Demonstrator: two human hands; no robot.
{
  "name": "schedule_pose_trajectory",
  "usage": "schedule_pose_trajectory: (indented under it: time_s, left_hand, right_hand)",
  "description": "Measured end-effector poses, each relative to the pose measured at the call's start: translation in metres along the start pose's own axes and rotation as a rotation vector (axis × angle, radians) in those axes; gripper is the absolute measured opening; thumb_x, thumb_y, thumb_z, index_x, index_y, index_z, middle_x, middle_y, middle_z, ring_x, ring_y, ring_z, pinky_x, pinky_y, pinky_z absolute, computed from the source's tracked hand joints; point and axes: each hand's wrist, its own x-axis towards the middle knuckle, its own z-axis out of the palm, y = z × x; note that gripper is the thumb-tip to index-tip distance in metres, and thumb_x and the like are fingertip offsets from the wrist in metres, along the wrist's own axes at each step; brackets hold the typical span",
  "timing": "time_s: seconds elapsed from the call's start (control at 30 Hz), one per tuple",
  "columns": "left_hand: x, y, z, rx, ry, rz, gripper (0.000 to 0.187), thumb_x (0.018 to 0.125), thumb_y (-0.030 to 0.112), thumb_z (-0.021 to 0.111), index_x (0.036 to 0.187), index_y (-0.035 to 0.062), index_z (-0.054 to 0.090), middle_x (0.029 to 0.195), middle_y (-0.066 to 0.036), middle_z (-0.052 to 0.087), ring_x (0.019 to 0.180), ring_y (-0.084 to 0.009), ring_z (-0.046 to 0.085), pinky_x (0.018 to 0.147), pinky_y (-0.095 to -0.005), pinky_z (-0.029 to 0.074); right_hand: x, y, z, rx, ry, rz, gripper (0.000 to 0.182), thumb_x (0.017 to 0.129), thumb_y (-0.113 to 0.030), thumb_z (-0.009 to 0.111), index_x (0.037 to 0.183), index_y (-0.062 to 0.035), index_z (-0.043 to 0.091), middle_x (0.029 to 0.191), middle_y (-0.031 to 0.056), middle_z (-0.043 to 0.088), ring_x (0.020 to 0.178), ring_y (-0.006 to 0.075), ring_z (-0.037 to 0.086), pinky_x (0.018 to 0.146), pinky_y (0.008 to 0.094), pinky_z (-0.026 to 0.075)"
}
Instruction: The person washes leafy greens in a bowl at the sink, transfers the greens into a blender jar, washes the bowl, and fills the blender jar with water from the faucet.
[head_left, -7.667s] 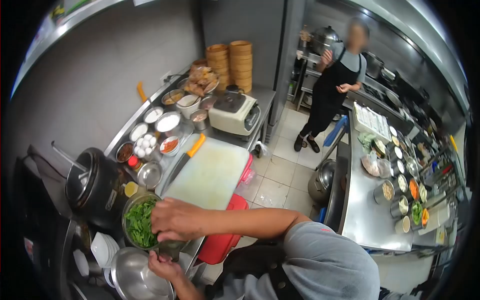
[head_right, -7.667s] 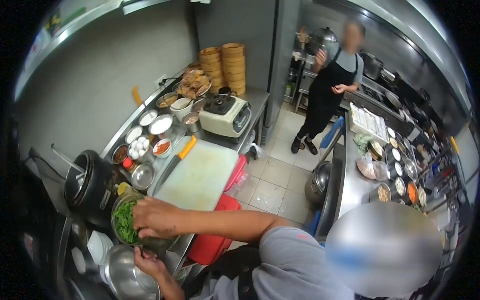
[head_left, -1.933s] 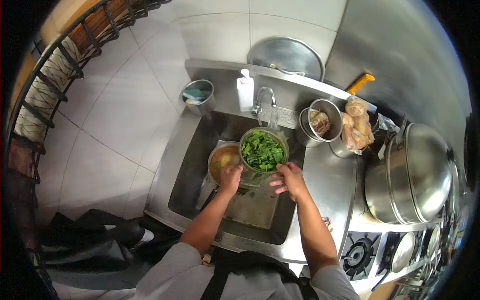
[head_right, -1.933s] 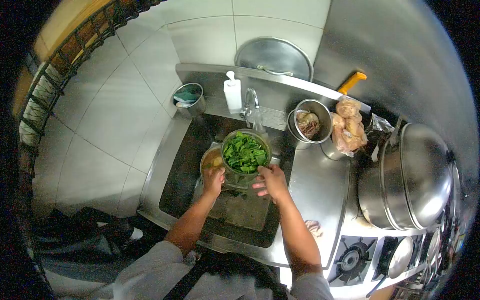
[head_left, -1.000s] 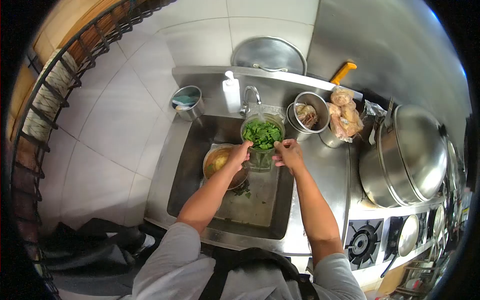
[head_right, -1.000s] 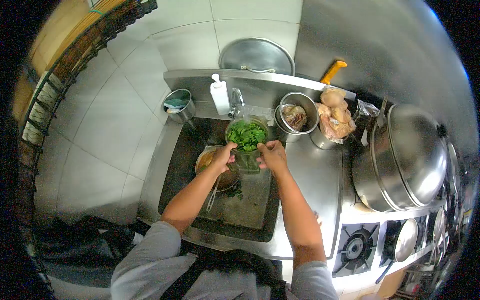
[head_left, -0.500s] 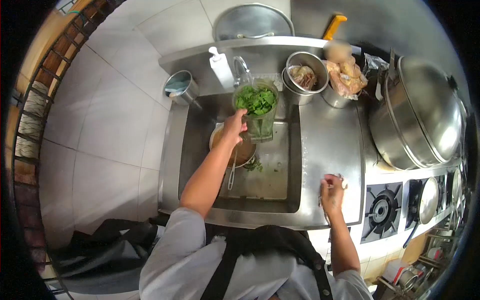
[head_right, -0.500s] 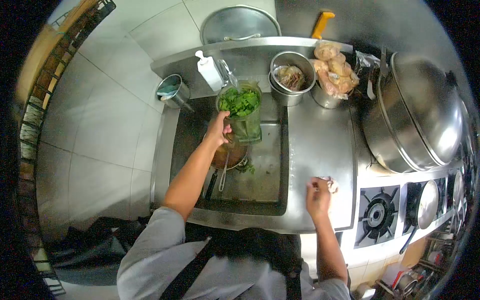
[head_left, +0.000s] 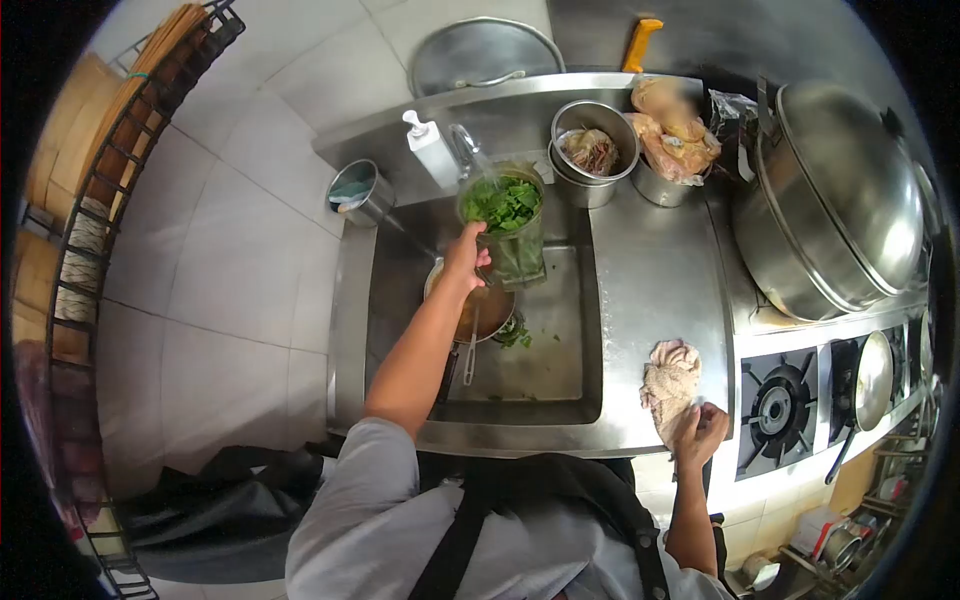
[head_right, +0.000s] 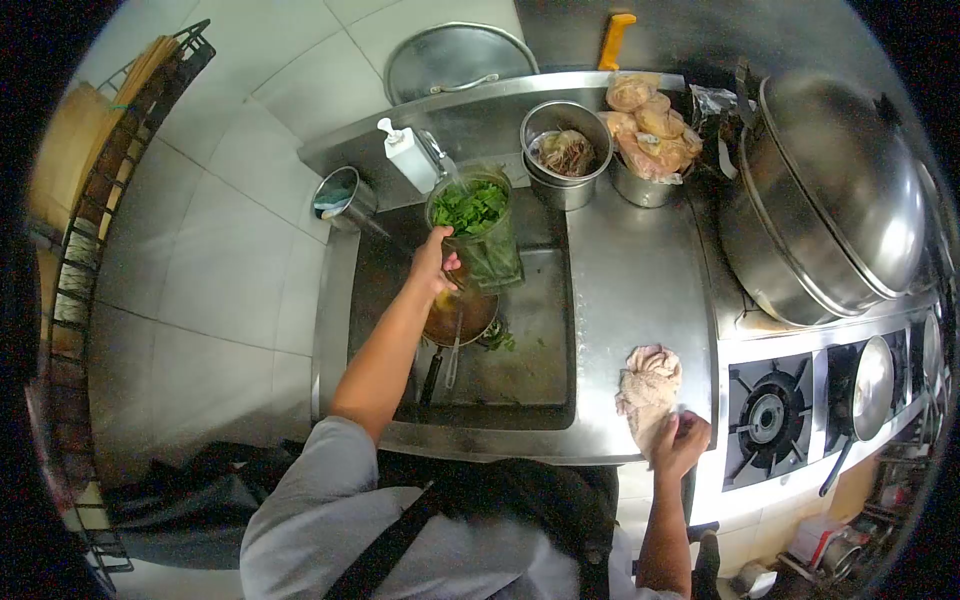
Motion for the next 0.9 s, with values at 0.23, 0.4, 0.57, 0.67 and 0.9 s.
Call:
schedule_pose_trajectory:
  time_s: [0.23,0.4,0.57,0.67,0.9]
  left_hand:
    - [-0.003,-0.002,0.004,-0.059,0.016,-0.009,0.068,0.068,0.051,0.069,0.118,0.0081,0.052,0.089,-0.009,0.054,0.076,-0.0207,0.054,0.084,-0.0727,0.031]
    - [0.000,-0.003,0.007,-0.063,0.018,-0.013,0.067,0.068,0.049,0.069,0.118,0.0087,0.052,0.089,-0.008,0.053,0.074,-0.0197,0.053,0.087,-0.0756,0.026]
    - [0.000,-0.003,0.006,-0.072,0.007,-0.018,0.063,0.068,0.049,0.069,0.114,0.0086,0.054,0.087,-0.008,0.053,0.069,-0.0181,0.053,0.085,-0.0741,0.029]
    - [-0.004,-0.003,0.006,-0.066,0.019,-0.006,0.061,0.068,0.050,0.069,0.111,0.0095,0.054,0.086,-0.007,0.053,0.068,-0.0170,0.053,0.075,-0.0668,0.036]
    - [-0.008,-0.004,0.004,-0.076,0.017,0.009,0.058,0.067,0.051,0.069,0.107,0.0113,0.055,0.082,-0.005,0.051,0.065,-0.0155,0.052,0.061,-0.0537,0.039]
  right_hand:
    - [0.007,-0.006,0.004,-0.070,0.035,0.065,0.027,0.082,-0.026,0.066,0.089,-0.0009,0.059,0.086,0.0143,0.054,0.082,0.0312,0.052,0.077,0.0421,0.040]
    - [0.010,-0.013,0.003,-0.152,0.086,0.000,0.024,0.083,-0.024,0.066,0.082,-0.0009,0.058,0.081,0.0126,0.054,0.074,0.0277,0.054,0.068,0.0382,0.044]
    - [0.011,-0.014,0.003,-0.160,0.095,-0.013,0.025,0.083,-0.024,0.066,0.082,-0.0010,0.058,0.081,0.0129,0.054,0.075,0.0285,0.054,0.069,0.0385,0.044]
    - [0.010,-0.013,0.003,-0.150,0.072,0.018,0.026,0.082,-0.026,0.065,0.084,-0.0011,0.058,0.082,0.0137,0.054,0.078,0.0305,0.053,0.072,0.0403,0.042]
    - [0.010,-0.011,0.004,-0.108,0.040,0.064,0.028,0.081,-0.028,0.066,0.084,-0.0008,0.059,0.083,0.0145,0.054,0.079,0.0326,0.052,0.073,0.0418,0.040]
